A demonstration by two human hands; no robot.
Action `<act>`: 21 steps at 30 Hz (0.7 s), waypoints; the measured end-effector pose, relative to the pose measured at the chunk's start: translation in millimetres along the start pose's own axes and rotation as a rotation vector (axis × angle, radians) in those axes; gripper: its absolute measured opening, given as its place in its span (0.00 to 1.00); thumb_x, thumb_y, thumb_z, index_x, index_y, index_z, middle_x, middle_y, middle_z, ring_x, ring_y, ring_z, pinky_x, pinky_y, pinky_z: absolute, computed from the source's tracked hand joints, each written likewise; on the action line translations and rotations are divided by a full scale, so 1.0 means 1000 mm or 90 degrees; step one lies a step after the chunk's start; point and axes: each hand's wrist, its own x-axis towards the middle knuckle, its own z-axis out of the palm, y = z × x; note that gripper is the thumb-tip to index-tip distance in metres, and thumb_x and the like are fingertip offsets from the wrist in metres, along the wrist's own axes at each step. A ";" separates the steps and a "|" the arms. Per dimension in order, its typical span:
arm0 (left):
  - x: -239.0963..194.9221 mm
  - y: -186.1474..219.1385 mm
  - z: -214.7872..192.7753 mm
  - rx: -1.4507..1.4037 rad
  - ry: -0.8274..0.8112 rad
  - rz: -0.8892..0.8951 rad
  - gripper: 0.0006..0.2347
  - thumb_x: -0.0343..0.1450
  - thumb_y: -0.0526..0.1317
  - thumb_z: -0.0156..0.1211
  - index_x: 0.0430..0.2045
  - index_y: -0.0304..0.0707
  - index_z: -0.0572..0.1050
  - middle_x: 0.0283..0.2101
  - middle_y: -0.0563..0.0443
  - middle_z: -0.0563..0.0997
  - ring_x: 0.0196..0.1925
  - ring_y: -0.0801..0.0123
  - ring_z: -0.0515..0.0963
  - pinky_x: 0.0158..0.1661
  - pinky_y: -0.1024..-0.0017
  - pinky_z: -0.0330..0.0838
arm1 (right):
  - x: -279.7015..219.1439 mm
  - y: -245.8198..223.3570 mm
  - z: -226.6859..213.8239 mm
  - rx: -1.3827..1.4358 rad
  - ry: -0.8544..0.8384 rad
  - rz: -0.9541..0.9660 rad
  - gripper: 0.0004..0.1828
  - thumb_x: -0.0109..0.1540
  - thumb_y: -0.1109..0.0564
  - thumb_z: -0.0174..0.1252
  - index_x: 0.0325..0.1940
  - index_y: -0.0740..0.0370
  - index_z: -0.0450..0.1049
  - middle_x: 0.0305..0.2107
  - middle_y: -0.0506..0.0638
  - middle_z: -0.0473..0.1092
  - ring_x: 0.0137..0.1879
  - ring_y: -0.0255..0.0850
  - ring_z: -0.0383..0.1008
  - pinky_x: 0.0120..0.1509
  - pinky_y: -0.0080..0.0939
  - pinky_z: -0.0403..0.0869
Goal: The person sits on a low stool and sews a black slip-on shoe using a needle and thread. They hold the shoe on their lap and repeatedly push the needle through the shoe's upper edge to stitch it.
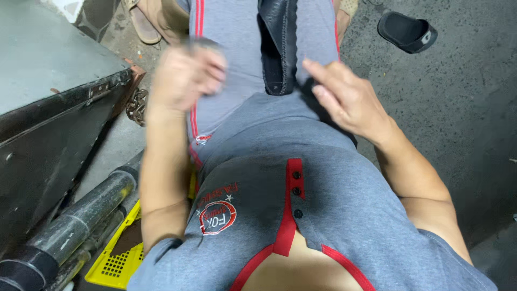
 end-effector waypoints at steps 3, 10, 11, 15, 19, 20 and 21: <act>-0.014 0.032 -0.036 0.390 0.158 0.305 0.11 0.81 0.38 0.47 0.34 0.30 0.74 0.35 0.48 0.80 0.30 0.72 0.74 0.36 0.77 0.71 | -0.008 0.006 0.008 -0.157 -0.063 0.017 0.25 0.68 0.55 0.50 0.70 0.47 0.60 0.32 0.50 0.64 0.33 0.50 0.70 0.30 0.51 0.69; -0.027 0.052 0.059 0.681 0.390 0.639 0.09 0.74 0.34 0.49 0.31 0.24 0.75 0.34 0.40 0.76 0.36 0.51 0.71 0.42 0.61 0.60 | 0.000 0.010 0.013 -0.254 -0.109 0.051 0.25 0.67 0.50 0.48 0.69 0.37 0.61 0.29 0.46 0.66 0.26 0.53 0.69 0.23 0.53 0.70; -0.022 0.035 0.063 0.626 0.175 0.583 0.07 0.72 0.31 0.53 0.39 0.22 0.72 0.43 0.34 0.74 0.46 0.47 0.71 0.51 0.58 0.62 | 0.001 0.011 0.012 -0.270 -0.111 0.037 0.25 0.67 0.49 0.48 0.69 0.37 0.61 0.30 0.46 0.67 0.27 0.54 0.70 0.23 0.54 0.70; 0.004 -0.025 0.072 0.757 -0.038 0.479 0.31 0.65 0.46 0.74 0.53 0.19 0.66 0.60 0.29 0.65 0.62 0.43 0.66 0.60 0.53 0.66 | 0.006 0.011 0.004 -0.307 -0.142 0.009 0.26 0.66 0.48 0.47 0.70 0.37 0.62 0.31 0.45 0.68 0.28 0.54 0.71 0.19 0.54 0.70; 0.009 -0.034 0.079 0.789 -0.029 0.464 0.32 0.64 0.49 0.73 0.54 0.20 0.67 0.62 0.31 0.62 0.64 0.43 0.63 0.58 0.52 0.66 | 0.010 0.013 0.001 -0.353 -0.130 -0.021 0.25 0.65 0.47 0.49 0.69 0.35 0.64 0.28 0.44 0.67 0.24 0.51 0.71 0.17 0.51 0.68; 0.010 -0.035 0.080 0.797 -0.019 0.463 0.32 0.64 0.49 0.73 0.54 0.22 0.67 0.62 0.32 0.63 0.65 0.44 0.63 0.58 0.53 0.67 | 0.011 0.013 0.000 -0.376 -0.139 -0.020 0.25 0.65 0.45 0.49 0.68 0.34 0.64 0.29 0.44 0.68 0.22 0.52 0.71 0.15 0.51 0.67; 0.011 -0.037 0.081 0.804 -0.011 0.462 0.33 0.63 0.49 0.74 0.55 0.23 0.67 0.62 0.33 0.63 0.65 0.46 0.64 0.58 0.54 0.68 | 0.011 0.013 0.000 -0.398 -0.147 -0.017 0.25 0.65 0.43 0.49 0.67 0.32 0.64 0.30 0.43 0.68 0.21 0.52 0.70 0.14 0.51 0.67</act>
